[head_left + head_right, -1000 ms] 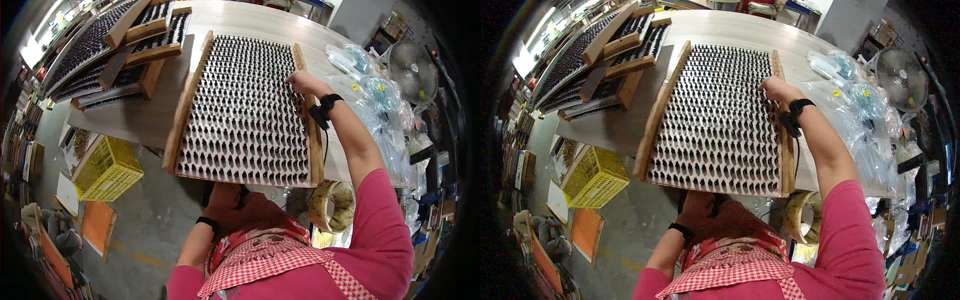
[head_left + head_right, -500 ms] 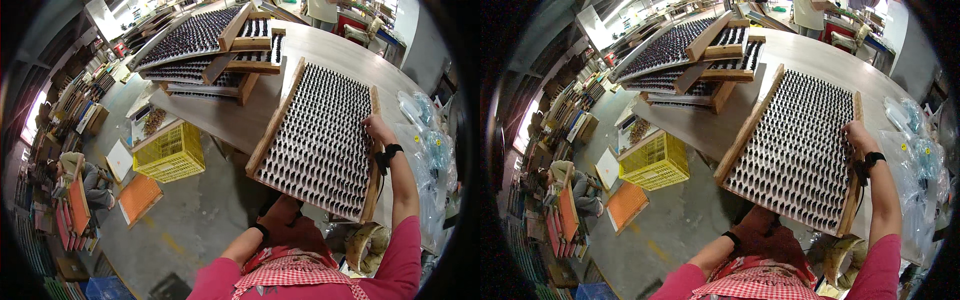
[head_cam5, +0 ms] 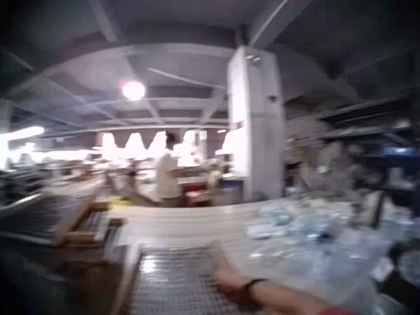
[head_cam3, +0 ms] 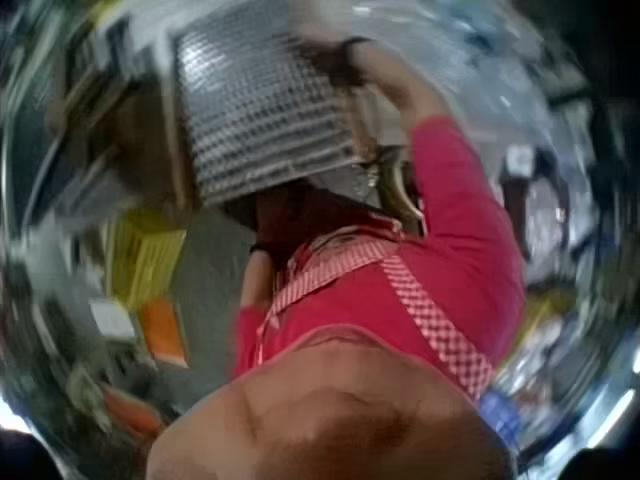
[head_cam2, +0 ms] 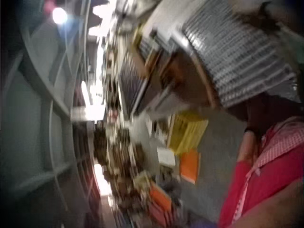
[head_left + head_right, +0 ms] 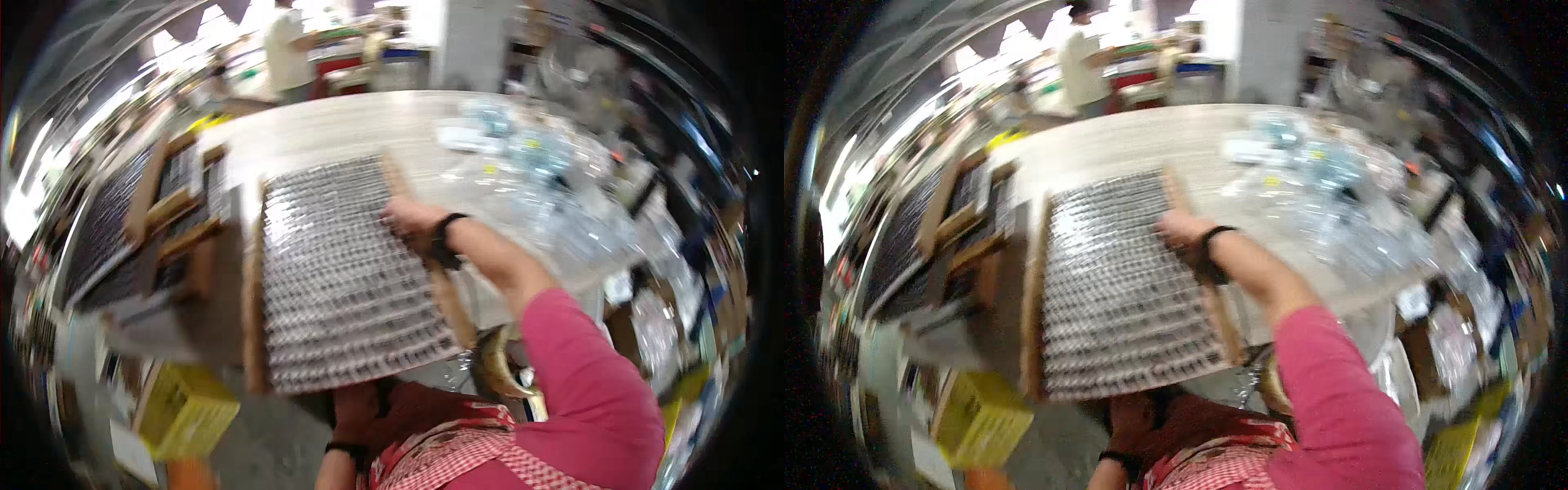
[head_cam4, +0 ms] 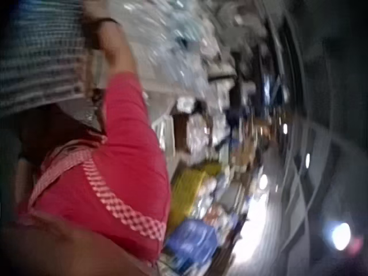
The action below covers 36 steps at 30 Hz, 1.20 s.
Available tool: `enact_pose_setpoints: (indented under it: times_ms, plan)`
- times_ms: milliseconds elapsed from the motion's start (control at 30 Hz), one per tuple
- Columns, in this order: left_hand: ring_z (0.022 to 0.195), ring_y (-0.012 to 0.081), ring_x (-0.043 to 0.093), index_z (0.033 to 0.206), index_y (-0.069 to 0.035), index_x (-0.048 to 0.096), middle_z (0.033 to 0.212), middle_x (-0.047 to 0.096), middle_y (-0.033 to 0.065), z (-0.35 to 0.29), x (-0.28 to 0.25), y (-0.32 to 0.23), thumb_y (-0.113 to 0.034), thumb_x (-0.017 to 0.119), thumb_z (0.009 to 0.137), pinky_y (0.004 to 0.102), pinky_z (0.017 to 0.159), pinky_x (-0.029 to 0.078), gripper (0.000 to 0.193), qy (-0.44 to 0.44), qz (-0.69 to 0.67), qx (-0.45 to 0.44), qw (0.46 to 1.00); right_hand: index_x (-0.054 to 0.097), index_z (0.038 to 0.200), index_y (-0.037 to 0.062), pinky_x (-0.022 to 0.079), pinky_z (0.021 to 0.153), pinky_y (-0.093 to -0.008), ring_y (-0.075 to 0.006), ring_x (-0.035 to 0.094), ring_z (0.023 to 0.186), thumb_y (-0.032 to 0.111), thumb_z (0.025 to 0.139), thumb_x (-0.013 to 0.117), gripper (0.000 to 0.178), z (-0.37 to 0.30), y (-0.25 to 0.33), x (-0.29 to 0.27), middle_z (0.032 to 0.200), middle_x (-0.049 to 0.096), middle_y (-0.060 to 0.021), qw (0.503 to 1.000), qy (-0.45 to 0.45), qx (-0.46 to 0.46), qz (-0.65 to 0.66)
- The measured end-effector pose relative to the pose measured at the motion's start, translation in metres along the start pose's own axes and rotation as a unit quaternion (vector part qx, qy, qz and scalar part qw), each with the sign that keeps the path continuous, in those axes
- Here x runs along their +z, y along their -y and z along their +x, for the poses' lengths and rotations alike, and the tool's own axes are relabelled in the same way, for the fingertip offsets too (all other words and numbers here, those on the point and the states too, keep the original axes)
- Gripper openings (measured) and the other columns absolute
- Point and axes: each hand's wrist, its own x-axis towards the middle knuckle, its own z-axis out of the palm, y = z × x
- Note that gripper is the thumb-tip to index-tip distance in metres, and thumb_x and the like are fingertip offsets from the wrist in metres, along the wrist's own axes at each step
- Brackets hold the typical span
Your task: Sorting small black plastic components on a grid-patterned wooden sorting tray.
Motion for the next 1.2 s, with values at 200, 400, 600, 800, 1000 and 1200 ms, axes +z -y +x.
enact_pose_setpoints:
  times_ms: [200, 400, 600, 800, 1000, 1200]
  plan:
    - [0.115, 0.0368, 0.053, 0.126, -0.007, 0.057, 0.125, 0.057, 0.0170, 0.131, 0.079, -0.102, -0.024, 0.053, 0.081, 0.0516, 0.096, 0.040, 0.048, -0.012, -0.087, 0.338, 0.937, 0.067, 0.111, 0.0180, 0.050, 0.080, -0.0449, -0.0247, 0.064, 0.097, 0.019, 0.085, 0.056, 0.029, 0.023, 0.017, 0.037, 0.106, 0.068, -0.0049, 0.726, 0.046, -0.093, -0.680]
    - [0.115, 0.0361, 0.053, 0.127, -0.008, 0.056, 0.126, 0.056, 0.0166, 0.123, 0.096, -0.173, -0.024, 0.052, 0.082, 0.0511, 0.096, 0.040, 0.047, 0.011, -0.145, 0.467, 0.873, 0.071, 0.095, 0.0040, 0.050, 0.086, -0.0428, -0.0339, 0.059, 0.104, 0.015, 0.073, 0.067, 0.025, 0.008, -0.021, -0.003, 0.106, 0.063, -0.0177, 0.786, -0.003, -0.058, -0.616]
    - [0.116, 0.0354, 0.052, 0.128, -0.009, 0.056, 0.128, 0.055, 0.0163, 0.133, 0.113, -0.151, -0.025, 0.052, 0.083, 0.0506, 0.097, 0.040, 0.047, 0.022, -0.142, 0.471, 0.871, 0.072, 0.094, 0.0012, 0.050, 0.089, -0.0415, -0.0336, 0.057, 0.105, 0.016, 0.073, 0.068, 0.026, 0.012, -0.001, 0.020, 0.108, 0.061, -0.0185, 0.800, 0.010, -0.052, -0.597]
    - [0.117, 0.0347, 0.052, 0.128, -0.010, 0.055, 0.129, 0.054, 0.0159, 0.130, 0.124, -0.131, -0.025, 0.051, 0.085, 0.0501, 0.097, 0.040, 0.047, 0.024, -0.131, 0.447, 0.885, 0.074, 0.091, 0.0050, 0.046, 0.090, -0.0422, -0.0335, 0.055, 0.105, 0.020, 0.073, 0.067, 0.024, 0.007, -0.001, 0.023, 0.107, 0.061, -0.0183, 0.791, -0.006, -0.080, -0.606]
    - [0.118, 0.0340, 0.052, 0.129, -0.011, 0.055, 0.130, 0.054, 0.0155, 0.117, 0.128, -0.118, -0.026, 0.051, 0.086, 0.0495, 0.098, 0.040, 0.046, 0.019, -0.119, 0.413, 0.903, 0.073, 0.094, 0.0045, 0.046, 0.093, -0.0426, -0.0349, 0.052, 0.109, 0.017, 0.075, 0.064, 0.024, 0.015, -0.006, 0.024, 0.113, 0.057, -0.0199, 0.758, 0.015, -0.072, -0.648]
    - [0.119, 0.0333, 0.051, 0.130, -0.013, 0.054, 0.132, 0.053, 0.0152, 0.109, 0.127, -0.100, -0.027, 0.051, 0.087, 0.0490, 0.098, 0.040, 0.046, 0.005, -0.097, 0.376, 0.922, 0.072, 0.096, 0.0058, 0.044, 0.092, -0.0421, -0.0336, 0.051, 0.110, 0.018, 0.074, 0.064, 0.026, 0.020, -0.008, 0.031, 0.114, 0.057, -0.0182, 0.780, 0.007, -0.094, -0.619]
